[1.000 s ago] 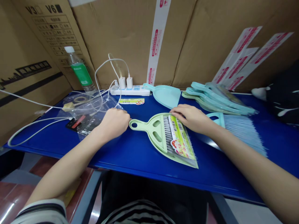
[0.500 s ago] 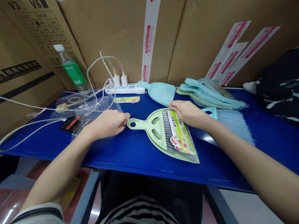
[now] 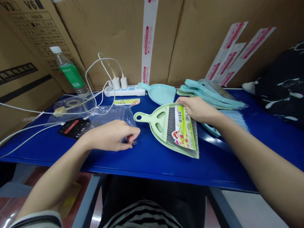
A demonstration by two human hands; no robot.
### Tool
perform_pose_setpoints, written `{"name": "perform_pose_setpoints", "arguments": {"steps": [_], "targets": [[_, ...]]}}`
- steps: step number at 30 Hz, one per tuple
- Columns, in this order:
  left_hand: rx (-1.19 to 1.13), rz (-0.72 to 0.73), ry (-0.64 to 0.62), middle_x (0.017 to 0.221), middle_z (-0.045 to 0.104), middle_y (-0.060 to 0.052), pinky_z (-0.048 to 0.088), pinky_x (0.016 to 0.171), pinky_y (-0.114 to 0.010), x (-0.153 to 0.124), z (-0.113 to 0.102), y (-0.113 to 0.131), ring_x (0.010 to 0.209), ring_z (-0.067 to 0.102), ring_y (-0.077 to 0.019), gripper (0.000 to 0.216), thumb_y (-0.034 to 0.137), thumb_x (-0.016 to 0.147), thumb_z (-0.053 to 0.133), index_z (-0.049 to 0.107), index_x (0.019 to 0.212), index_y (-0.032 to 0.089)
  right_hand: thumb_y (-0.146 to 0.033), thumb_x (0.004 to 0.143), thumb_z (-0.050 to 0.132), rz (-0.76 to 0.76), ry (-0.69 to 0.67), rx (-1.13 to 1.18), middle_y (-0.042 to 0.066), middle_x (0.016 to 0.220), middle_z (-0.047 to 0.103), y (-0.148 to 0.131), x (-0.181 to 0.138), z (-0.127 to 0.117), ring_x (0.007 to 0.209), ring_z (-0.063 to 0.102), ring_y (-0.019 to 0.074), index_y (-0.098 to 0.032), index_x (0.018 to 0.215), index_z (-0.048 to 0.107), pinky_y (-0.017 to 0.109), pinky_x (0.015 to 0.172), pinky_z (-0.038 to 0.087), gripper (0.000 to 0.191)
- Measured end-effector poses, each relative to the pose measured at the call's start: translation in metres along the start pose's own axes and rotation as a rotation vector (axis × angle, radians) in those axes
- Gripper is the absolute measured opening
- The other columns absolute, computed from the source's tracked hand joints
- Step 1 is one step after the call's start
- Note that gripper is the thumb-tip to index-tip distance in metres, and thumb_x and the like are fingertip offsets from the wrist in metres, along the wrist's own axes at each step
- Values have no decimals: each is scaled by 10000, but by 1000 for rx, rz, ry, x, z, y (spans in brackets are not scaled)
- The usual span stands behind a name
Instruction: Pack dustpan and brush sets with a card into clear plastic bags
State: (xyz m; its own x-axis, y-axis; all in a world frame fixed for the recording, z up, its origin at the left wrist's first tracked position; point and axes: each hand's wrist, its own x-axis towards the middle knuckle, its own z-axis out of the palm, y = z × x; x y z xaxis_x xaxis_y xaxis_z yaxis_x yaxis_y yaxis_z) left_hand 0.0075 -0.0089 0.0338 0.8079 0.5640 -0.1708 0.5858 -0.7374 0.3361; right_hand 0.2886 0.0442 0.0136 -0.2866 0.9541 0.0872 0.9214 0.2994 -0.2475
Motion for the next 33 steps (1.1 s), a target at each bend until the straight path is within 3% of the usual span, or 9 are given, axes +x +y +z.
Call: {"name": "perform_pose_setpoints", "arguments": {"steps": [8, 15, 19, 23, 30, 33], "targets": [[-66, 169, 45, 723, 659, 33, 363, 614, -239, 3, 11, 3, 664, 590, -121, 180, 117, 822, 575, 469, 707, 207, -194, 872, 325, -25, 112, -23, 72, 817, 681, 11, 0, -5, 774, 633, 256, -231, 804, 586, 347, 695, 448, 272], [-141, 234, 33, 821, 689, 13, 404, 650, -234, 3, 15, 6, 727, 609, -127, 151, 138, 854, 599, 499, 764, 206, -208, 888, 319, -64, 25, 6, 73, 749, 663, 6, -1, -5, 697, 618, 235, -229, 725, 536, 334, 656, 439, 273], [-77, 163, 87, 858, 660, -8, 417, 682, -243, 2, 11, 5, 761, 597, -138, 57, 171, 898, 533, 542, 847, 195, -191, 883, 343, -34, -27, 21, 65, 731, 663, 3, -1, -7, 700, 629, 230, -224, 698, 521, 327, 656, 442, 259], [69, 53, 142, 852, 627, -23, 410, 657, -262, 3, 9, -1, 724, 572, -147, 162, 134, 915, 413, 567, 894, 184, -181, 894, 347, -12, -80, 35, 74, 761, 682, -1, -3, -9, 730, 641, 231, -219, 712, 536, 326, 665, 450, 265], [147, 19, 71, 942, 648, -29, 430, 699, -272, 3, 8, -6, 797, 604, -162, 281, 38, 816, 380, 596, 908, 192, -61, 821, 418, 34, -123, 18, 58, 750, 687, -5, -3, -8, 712, 639, 211, -219, 677, 489, 294, 639, 443, 225], [194, 6, 23, 962, 631, -19, 409, 650, -264, 3, 7, -6, 736, 584, -151, 295, 17, 759, 424, 598, 908, 203, -15, 787, 421, 50, -131, 11, 44, 736, 683, -5, -2, -6, 700, 640, 205, -223, 667, 473, 285, 623, 433, 245]]}}
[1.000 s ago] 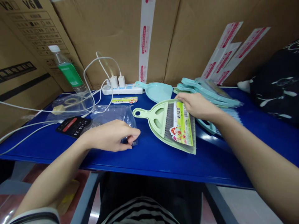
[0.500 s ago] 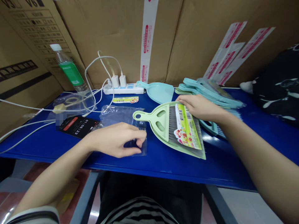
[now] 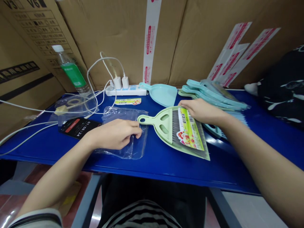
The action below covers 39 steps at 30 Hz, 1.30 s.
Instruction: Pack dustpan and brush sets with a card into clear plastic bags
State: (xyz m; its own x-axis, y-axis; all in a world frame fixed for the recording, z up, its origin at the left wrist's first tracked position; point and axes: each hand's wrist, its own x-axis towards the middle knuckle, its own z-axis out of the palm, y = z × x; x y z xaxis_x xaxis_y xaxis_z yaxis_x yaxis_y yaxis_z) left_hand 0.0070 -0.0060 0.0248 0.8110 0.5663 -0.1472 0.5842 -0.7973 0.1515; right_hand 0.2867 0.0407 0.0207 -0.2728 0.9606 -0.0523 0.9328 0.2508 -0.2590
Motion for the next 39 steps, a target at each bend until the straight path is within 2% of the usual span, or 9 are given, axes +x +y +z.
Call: {"name": "perform_pose_setpoints", "arguments": {"steps": [3, 9, 15, 19, 26, 29, 33, 36, 39], "targets": [[24, 8, -37, 904, 597, -8, 372, 590, -260, 1, 1, 1, 660, 533, -143, 278, 5, 719, 450, 571, 870, 205, -23, 788, 426, -2, -11, 7, 36, 728, 682, 0, 1, 0, 698, 643, 210, -228, 667, 483, 291, 624, 437, 244], [49, 30, -14, 755, 498, 7, 310, 543, -272, 4, 5, 2, 614, 461, -146, 192, 9, 676, 451, 460, 695, 199, -60, 760, 430, -33, -9, 47, 44, 688, 666, 3, 3, 2, 669, 640, 237, -234, 637, 480, 347, 624, 455, 219], [35, 62, 31, 778, 485, 1, 318, 550, -261, 3, 6, 0, 631, 453, -134, 192, 1, 616, 444, 417, 638, 189, -64, 733, 419, -115, 3, 38, 37, 656, 653, 12, 7, 6, 618, 623, 221, -236, 642, 481, 347, 589, 450, 205], [52, 71, 49, 777, 504, -4, 316, 545, -264, 3, 4, 1, 631, 465, -137, 169, 25, 630, 440, 417, 646, 192, -101, 749, 421, -138, 5, 55, 41, 655, 650, 14, 7, 6, 624, 622, 231, -238, 644, 488, 362, 600, 450, 185], [93, 1, 86, 672, 544, 19, 294, 519, -276, 2, 0, 0, 522, 414, -130, 144, 55, 714, 438, 483, 712, 192, -186, 821, 409, -187, -31, 91, 48, 700, 665, 17, 5, 3, 673, 633, 242, -241, 684, 523, 367, 637, 450, 186], [96, 6, 86, 749, 603, 8, 326, 534, -269, 2, 0, 1, 553, 473, -132, 188, 64, 727, 447, 571, 794, 187, -202, 841, 395, -205, -58, 77, 49, 731, 672, 18, 3, 1, 692, 634, 235, -239, 698, 521, 358, 651, 451, 194], [137, 49, 67, 846, 611, -5, 354, 544, -259, 2, 0, 1, 619, 540, -137, 369, 55, 743, 437, 685, 950, 233, -223, 857, 371, -214, -72, 68, 52, 736, 667, 19, 2, -1, 696, 626, 232, -238, 700, 504, 363, 661, 458, 207], [155, 84, 73, 861, 591, -14, 388, 565, -255, 3, 3, 0, 654, 559, -143, 472, 57, 758, 436, 703, 1077, 283, -230, 855, 362, -228, -56, 67, 55, 724, 656, 19, 1, -3, 685, 617, 233, -238, 692, 495, 373, 662, 460, 211], [157, 114, 90, 862, 587, -22, 414, 584, -255, 4, 6, 1, 665, 564, -146, 468, 70, 770, 444, 696, 1109, 271, -254, 871, 359, -255, -60, 76, 60, 735, 661, 19, 0, -3, 685, 618, 235, -237, 711, 505, 375, 653, 456, 218]]}}
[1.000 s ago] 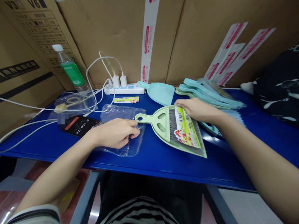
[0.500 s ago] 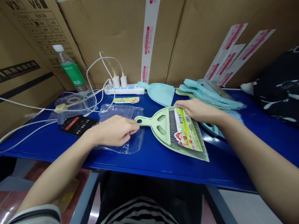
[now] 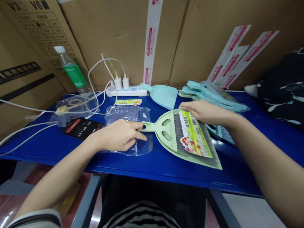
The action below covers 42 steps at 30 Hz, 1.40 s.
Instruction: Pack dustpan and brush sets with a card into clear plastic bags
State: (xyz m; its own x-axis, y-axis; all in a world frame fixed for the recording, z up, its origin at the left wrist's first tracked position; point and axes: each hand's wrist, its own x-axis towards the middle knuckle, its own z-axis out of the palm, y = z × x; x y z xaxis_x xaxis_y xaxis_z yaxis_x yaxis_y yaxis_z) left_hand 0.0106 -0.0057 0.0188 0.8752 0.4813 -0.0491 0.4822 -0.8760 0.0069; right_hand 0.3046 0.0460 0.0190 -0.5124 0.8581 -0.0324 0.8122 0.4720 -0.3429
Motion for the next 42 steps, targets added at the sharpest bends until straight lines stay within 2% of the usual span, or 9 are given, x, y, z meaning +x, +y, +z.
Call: {"name": "perform_pose_setpoints", "arguments": {"steps": [4, 12, 18, 22, 29, 33, 36, 39, 42], "targets": [[-27, 22, 56, 883, 613, -31, 432, 607, -261, 2, 3, 5, 683, 569, -147, 380, 55, 755, 433, 659, 1029, 193, -271, 896, 341, -11, -9, 10, 67, 748, 669, -3, -1, 1, 685, 619, 230, -236, 727, 520, 370, 646, 450, 248], [-123, 47, 143, 931, 617, -37, 448, 670, -264, 3, 3, 8, 737, 565, -144, 284, 47, 814, 387, 551, 1004, 180, -293, 914, 289, -31, 5, 24, 71, 729, 665, -10, 0, 6, 673, 616, 228, -243, 703, 501, 363, 636, 449, 303], [-147, 42, 145, 952, 615, -40, 438, 657, -264, 3, 3, 7, 739, 564, -144, 256, 55, 852, 381, 544, 1006, 179, -297, 868, 368, 25, 75, -4, 53, 673, 629, -7, -2, 1, 622, 594, 223, -250, 679, 482, 345, 600, 434, 226], [-155, 33, 119, 947, 615, -31, 443, 675, -263, 2, 3, 7, 758, 573, -145, 254, 51, 860, 392, 551, 1009, 182, -274, 859, 347, 39, 134, -40, 74, 708, 639, -5, -3, -3, 652, 596, 233, -248, 686, 470, 352, 612, 433, 214], [-225, 49, 135, 961, 612, -41, 461, 706, -270, 2, 1, 8, 784, 571, -152, 275, 49, 834, 390, 561, 1002, 182, -313, 897, 334, -20, 47, -1, 69, 725, 653, -5, -3, -1, 666, 609, 224, -239, 708, 517, 358, 622, 453, 273], [-228, 71, 87, 914, 587, -33, 454, 680, -261, 2, 1, 6, 748, 544, -146, 315, 48, 804, 417, 623, 992, 195, -361, 904, 358, -46, 74, 20, 66, 717, 643, 4, -5, -4, 667, 604, 228, -249, 724, 525, 371, 636, 462, 270], [-224, 88, 35, 921, 546, -34, 453, 690, -260, 1, 1, 7, 778, 536, -149, 436, 25, 768, 443, 686, 1063, 233, -384, 898, 367, -31, 117, 30, 71, 716, 638, 11, -4, -5, 674, 602, 241, -252, 717, 514, 387, 647, 469, 268], [-226, 97, -26, 915, 520, -31, 454, 712, -261, 1, 1, 9, 810, 525, -156, 579, -10, 737, 446, 686, 1164, 301, -375, 899, 352, -20, 133, 40, 73, 714, 640, 15, -3, -4, 674, 603, 248, -254, 715, 516, 397, 658, 474, 274], [-232, 104, -49, 908, 503, -28, 452, 722, -258, 2, 1, 11, 815, 512, -157, 623, -23, 730, 440, 679, 1183, 329, -372, 900, 356, -26, 122, 50, 74, 722, 647, 15, -3, -3, 681, 609, 249, -250, 720, 527, 399, 662, 481, 277]]}}
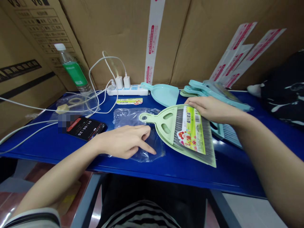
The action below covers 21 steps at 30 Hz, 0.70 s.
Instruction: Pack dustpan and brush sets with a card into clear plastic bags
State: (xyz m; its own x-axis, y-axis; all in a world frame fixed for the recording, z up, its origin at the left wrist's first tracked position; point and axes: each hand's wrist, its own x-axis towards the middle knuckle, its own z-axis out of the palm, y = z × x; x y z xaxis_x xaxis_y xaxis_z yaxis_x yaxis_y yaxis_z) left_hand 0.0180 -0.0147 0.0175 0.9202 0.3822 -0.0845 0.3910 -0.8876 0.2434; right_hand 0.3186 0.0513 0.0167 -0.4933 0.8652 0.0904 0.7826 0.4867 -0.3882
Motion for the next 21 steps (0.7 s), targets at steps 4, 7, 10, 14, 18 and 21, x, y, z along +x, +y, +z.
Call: {"name": "perform_pose_setpoints", "arguments": {"steps": [4, 7, 10, 14, 18, 21], "targets": [[-15, -6, 39, 932, 505, -33, 460, 727, -264, 1, 1, 0, 815, 510, -158, 579, -17, 747, 419, 660, 1181, 281, -360, 896, 371, 14, -32, -11, 73, 730, 646, -6, 0, 2, 690, 618, 245, -244, 707, 525, 392, 669, 480, 270], [-39, -20, 100, 983, 528, -52, 471, 736, -281, 1, 0, -1, 841, 529, -169, 471, -8, 747, 407, 612, 1119, 194, -345, 900, 347, 19, -57, -13, 79, 731, 649, -13, 1, 5, 687, 619, 240, -243, 705, 518, 379, 655, 473, 278], [-57, -41, 138, 1009, 552, -53, 477, 760, -293, 1, 0, 0, 876, 546, -180, 397, -8, 724, 396, 548, 1034, 188, -340, 904, 318, 6, -77, -5, 79, 730, 659, -20, 2, 9, 681, 618, 239, -245, 713, 520, 372, 640, 469, 294], [-88, -40, 193, 1011, 557, -58, 483, 777, -305, 1, 1, 1, 885, 550, -187, 355, 2, 706, 386, 503, 982, 192, -312, 898, 311, 1, -78, -2, 72, 713, 662, -22, 4, 14, 657, 613, 231, -245, 699, 512, 364, 636, 470, 292], [-133, 16, 212, 989, 561, -52, 483, 796, -300, 2, 2, 0, 886, 550, -179, 351, -1, 688, 379, 507, 952, 192, -297, 900, 318, 17, -42, 4, 67, 698, 650, -24, 6, 18, 639, 603, 233, -243, 695, 500, 367, 636, 468, 280], [-147, 53, 223, 996, 581, -58, 481, 821, -304, 2, 2, 0, 906, 557, -178, 365, -10, 696, 370, 517, 969, 183, -287, 895, 319, 35, -22, 13, 55, 686, 633, -29, 7, 22, 640, 599, 228, -246, 695, 507, 359, 640, 459, 277]]}}
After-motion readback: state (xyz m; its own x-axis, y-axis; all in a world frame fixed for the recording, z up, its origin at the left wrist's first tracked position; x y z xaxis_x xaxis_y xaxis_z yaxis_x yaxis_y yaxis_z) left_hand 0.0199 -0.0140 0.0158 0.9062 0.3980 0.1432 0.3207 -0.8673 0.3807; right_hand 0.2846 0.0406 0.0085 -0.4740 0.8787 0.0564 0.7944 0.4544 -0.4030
